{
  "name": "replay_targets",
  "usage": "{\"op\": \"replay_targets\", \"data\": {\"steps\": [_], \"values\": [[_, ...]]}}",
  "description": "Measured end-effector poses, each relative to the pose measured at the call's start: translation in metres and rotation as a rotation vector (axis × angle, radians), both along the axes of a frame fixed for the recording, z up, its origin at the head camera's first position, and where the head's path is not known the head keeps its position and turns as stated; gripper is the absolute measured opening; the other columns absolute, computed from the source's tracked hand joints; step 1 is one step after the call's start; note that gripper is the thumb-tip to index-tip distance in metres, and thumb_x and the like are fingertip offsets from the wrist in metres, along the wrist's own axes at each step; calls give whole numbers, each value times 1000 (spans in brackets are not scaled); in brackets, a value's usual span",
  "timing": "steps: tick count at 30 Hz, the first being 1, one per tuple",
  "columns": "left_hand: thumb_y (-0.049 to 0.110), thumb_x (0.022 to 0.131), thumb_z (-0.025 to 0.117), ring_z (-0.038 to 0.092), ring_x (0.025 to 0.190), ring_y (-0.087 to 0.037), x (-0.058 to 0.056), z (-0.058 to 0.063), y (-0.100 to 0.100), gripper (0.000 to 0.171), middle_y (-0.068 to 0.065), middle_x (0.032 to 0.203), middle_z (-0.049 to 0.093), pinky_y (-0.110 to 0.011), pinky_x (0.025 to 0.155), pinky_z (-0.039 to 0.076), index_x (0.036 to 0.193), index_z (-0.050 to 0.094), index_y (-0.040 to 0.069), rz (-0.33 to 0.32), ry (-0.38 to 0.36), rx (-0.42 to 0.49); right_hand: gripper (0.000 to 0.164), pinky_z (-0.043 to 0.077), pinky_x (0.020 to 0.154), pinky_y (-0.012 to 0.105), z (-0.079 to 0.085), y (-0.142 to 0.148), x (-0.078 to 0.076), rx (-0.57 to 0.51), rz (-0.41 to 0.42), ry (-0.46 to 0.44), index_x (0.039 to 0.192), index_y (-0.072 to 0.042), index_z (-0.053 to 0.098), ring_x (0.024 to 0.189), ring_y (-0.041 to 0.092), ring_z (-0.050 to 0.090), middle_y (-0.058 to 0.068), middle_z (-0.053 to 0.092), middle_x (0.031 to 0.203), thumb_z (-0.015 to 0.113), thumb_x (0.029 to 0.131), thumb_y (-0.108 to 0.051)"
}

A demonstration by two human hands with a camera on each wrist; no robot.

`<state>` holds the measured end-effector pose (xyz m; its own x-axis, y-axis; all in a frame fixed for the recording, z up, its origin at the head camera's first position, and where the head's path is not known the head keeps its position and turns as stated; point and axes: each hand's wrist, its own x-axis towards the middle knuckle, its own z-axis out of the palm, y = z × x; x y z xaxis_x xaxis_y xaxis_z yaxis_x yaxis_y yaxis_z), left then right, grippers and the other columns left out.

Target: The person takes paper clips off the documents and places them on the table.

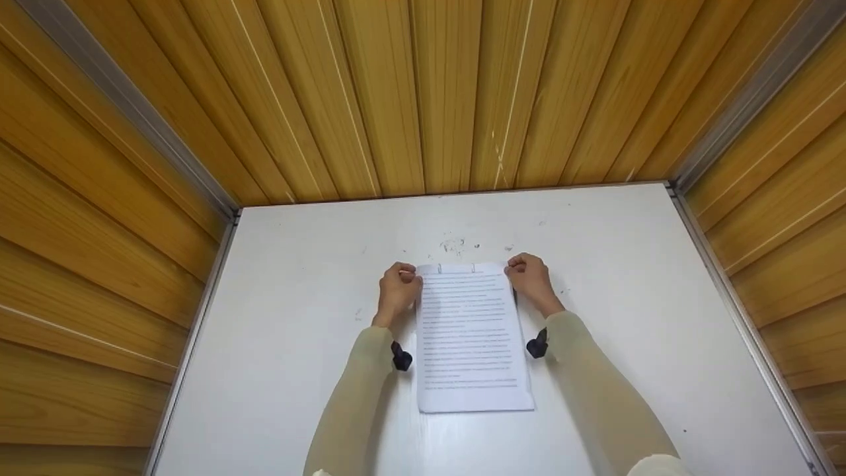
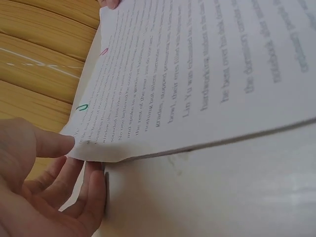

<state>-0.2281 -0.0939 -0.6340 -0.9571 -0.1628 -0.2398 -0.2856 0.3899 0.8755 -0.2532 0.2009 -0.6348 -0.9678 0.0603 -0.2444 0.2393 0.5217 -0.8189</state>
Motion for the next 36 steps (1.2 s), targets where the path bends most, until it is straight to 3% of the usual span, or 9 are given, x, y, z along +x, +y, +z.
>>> {"op": "replay_targets", "data": {"steps": [3, 7, 16, 27, 31, 36], "values": [[15, 103, 67, 69, 120, -31, 2, -2, -1, 30, -16, 126, 72, -46, 104, 55, 131, 65, 5, -6, 1, 42, 19, 51, 86, 32, 0, 1, 0, -40, -20, -27, 121, -2, 66, 106, 25, 64, 15, 71, 117, 61, 107, -14], [16, 105, 66, 69, 122, -29, 6, -7, -2, 31, -15, 126, 73, -46, 107, 54, 134, 67, 4, -17, 23, 91, 19, 50, 84, 29, -1, 2, 2, -69, -36, -17, 122, -3, 67, 103, 23, 63, 15, 72, 116, 61, 108, -15], [19, 104, 71, 73, 99, -19, 15, -21, -7, 25, -8, 111, 78, -32, 88, 58, 125, 76, 6, 26, 91, 190, 20, 51, 81, 26, -2, 4, 7, -142, -43, 12, 124, -4, 65, 101, 21, 63, 14, 71, 118, 61, 109, -17], [18, 104, 73, 76, 100, -21, 24, -29, -5, 25, -12, 112, 79, -29, 87, 59, 124, 77, 3, 42, 201, 235, 24, 51, 83, 23, -1, 9, 16, -197, -31, 33, 128, -5, 64, 108, 21, 64, 14, 70, 122, 62, 109, -19], [16, 103, 73, 77, 101, -23, 27, -32, -4, 25, -15, 113, 79, -29, 88, 60, 123, 76, 0, 38, 244, 229, 26, 53, 92, 28, 3, 9, 19, -200, -17, 125, 129, -2, 63, 117, 26, 66, 16, 70, 126, 64, 108, -17], [17, 103, 73, 77, 100, -22, 32, -29, 0, 23, -13, 112, 80, -31, 88, 60, 121, 77, 4, 33, 246, 245, 25, 52, 105, 46, 16, 3, 20, -99, 32, 358, 128, 1, 65, 122, 33, 65, 19, 69, 128, 66, 105, -10]]}}
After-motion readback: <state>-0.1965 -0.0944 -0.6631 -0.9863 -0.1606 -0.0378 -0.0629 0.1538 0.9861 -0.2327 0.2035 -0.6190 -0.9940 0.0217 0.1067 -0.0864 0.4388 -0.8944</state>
